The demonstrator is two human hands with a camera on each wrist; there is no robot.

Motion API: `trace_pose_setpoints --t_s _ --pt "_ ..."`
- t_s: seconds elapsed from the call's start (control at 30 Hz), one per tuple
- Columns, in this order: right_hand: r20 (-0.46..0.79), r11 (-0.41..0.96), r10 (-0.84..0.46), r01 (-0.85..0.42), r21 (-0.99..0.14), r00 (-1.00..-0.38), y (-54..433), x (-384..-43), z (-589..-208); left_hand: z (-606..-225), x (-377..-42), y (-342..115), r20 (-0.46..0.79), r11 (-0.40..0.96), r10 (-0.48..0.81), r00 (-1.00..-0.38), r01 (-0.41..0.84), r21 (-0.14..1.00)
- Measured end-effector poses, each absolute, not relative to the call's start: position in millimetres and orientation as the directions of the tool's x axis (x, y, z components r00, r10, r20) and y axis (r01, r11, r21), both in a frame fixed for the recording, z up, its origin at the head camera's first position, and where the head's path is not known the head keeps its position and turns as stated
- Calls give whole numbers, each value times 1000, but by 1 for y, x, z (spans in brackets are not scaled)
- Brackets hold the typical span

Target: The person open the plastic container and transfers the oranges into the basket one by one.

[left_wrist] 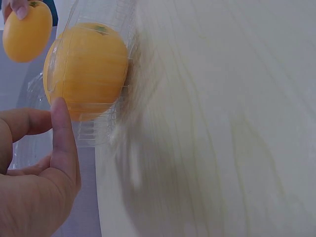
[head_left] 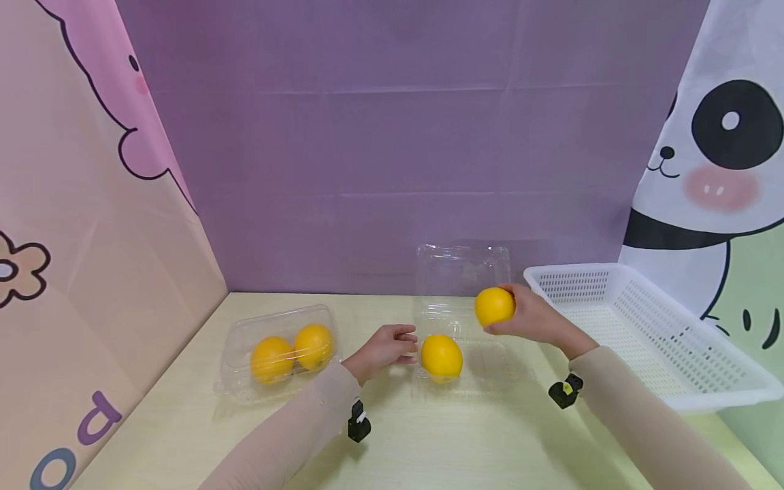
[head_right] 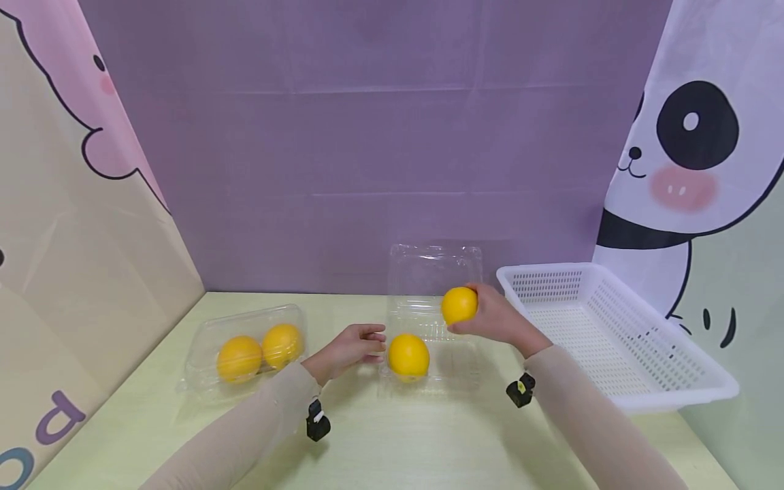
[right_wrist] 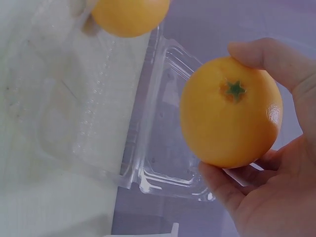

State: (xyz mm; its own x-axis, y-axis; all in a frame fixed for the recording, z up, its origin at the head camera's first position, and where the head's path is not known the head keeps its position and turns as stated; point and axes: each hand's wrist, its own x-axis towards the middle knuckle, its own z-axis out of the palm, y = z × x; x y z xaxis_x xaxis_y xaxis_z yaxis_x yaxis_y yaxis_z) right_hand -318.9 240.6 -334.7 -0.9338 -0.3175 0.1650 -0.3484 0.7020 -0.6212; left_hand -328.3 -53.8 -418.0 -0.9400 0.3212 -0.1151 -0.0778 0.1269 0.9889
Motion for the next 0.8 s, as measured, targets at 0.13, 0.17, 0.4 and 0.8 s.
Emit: trace_pose_setpoints --t_s 0.13,0.17,0.4,0.8 --pt "175 696 -321 -357 -623 -931 243 -320 -330 -419 -328 -53 -115 128 319 -941 -77 989" --pt "178 700 -320 -359 -618 -931 244 -320 -329 -419 -329 -53 -115 129 317 -941 -77 989" --pt "175 711 -310 -350 -610 -934 250 -320 -320 -419 -328 -53 -112 136 308 -945 -72 988" --pt "188 730 -288 -342 -592 -939 262 -319 -307 -419 -329 -53 -118 139 306 -945 -79 987"
